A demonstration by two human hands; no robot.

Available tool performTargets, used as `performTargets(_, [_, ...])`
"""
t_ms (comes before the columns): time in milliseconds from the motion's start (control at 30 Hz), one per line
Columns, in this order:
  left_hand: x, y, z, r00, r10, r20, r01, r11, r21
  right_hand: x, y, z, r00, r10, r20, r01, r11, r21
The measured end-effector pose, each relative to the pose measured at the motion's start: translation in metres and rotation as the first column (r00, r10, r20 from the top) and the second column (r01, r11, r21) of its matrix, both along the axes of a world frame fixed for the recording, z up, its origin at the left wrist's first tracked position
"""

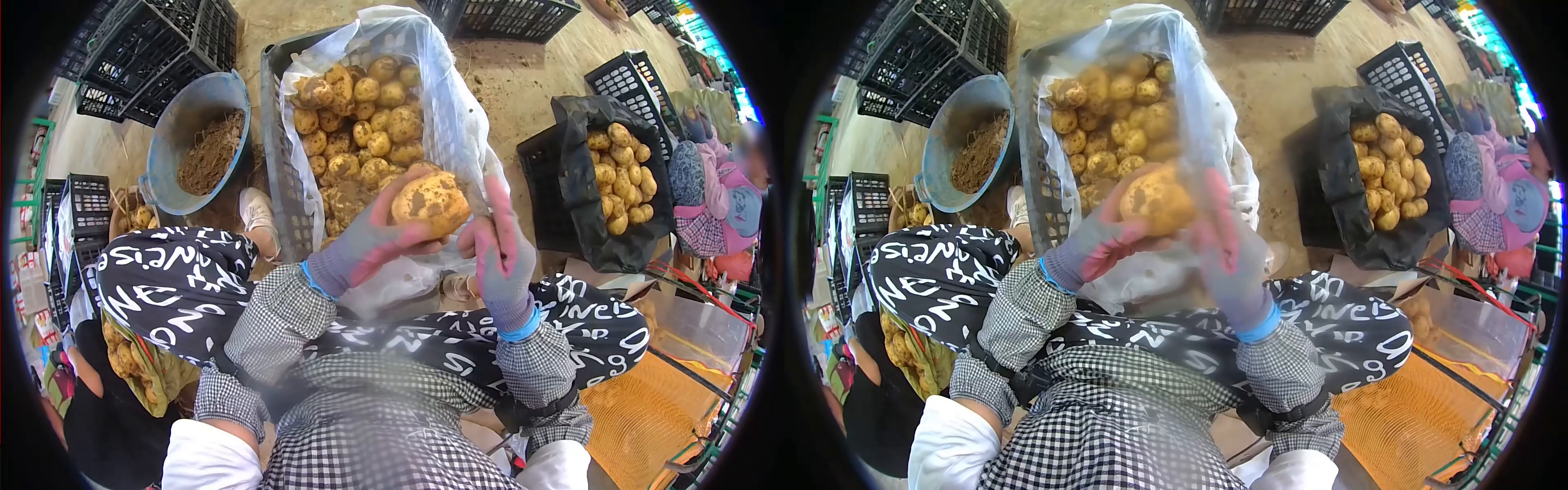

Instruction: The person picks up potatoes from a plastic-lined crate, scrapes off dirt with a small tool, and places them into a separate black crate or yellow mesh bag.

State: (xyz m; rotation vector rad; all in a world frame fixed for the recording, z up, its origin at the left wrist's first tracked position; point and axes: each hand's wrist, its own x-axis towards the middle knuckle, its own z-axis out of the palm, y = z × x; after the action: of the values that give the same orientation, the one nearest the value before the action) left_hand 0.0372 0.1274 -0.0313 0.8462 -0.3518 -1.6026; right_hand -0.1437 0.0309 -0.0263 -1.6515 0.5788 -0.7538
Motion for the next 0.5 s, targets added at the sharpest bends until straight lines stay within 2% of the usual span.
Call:
performTargets(33, [-0.001, 0.000, -0.001, 1.000, 0.006, -0.002, -0.006, 1.000, 0.005, 0.001, 0.002, 0.002, 0.999, 0.036, -0.006, -0.036, 0.999, 0.007])
performTargets(67, [-0.003, -0.001, -0.001, 1.000, 0.012, -0.004, -0.012, 1.000, 0.009, 0.000, 0.001, -0.001, 0.996, 0.084, -0.034, -0.086, 0.993, -0.079])
performTargets(167, [-0.005, -0.001, -0.002, 1.000, 0.025, -0.011, -0.024, 0.999, 0.025, 0.006, 0.001, -0.008, 0.983, 0.124, -0.136, -0.172, 0.883, -0.437])
performTargets(233, [-0.005, 0.000, -0.004, 0.999, 0.028, 0.029, -0.028, 0.999, 0.029, 0.004, 0.006, 0.000, 0.967, 0.085, -0.241, -0.183, 0.887, -0.423])
performTargets(267, [-0.005, -0.001, -0.008, 0.997, 0.027, 0.071, -0.028, 0.999, 0.021, 0.003, 0.007, 0.002, 0.978, 0.017, -0.210, -0.068, 0.970, -0.235])
performTargets(333, [-0.005, -0.002, -0.010, 0.984, 0.029, 0.176, -0.033, 0.999, 0.017, 0.000, 0.006, 0.000, 0.977, 0.037, -0.210, -0.083, 0.973, -0.214])
performTargets(433, [-0.004, -0.003, -0.010, 0.938, 0.034, 0.346, -0.043, 0.999, 0.016, 0.005, 0.005, 0.005, 0.974, 0.033, -0.224, -0.111, 0.931, -0.349])
performTargets(467, [-0.004, -0.002, -0.013, 0.921, 0.037, 0.389, -0.044, 0.999, 0.011, 0.006, 0.003, 0.001, 0.980, 0.028, -0.197, -0.093, 0.940, -0.329])
performTargets(500, [-0.003, 0.000, -0.016, 0.902, 0.035, 0.430, -0.043, 0.999, 0.008, 0.003, 0.003, 0.003, 0.972, 0.014, -0.235, -0.058, 0.982, -0.181])
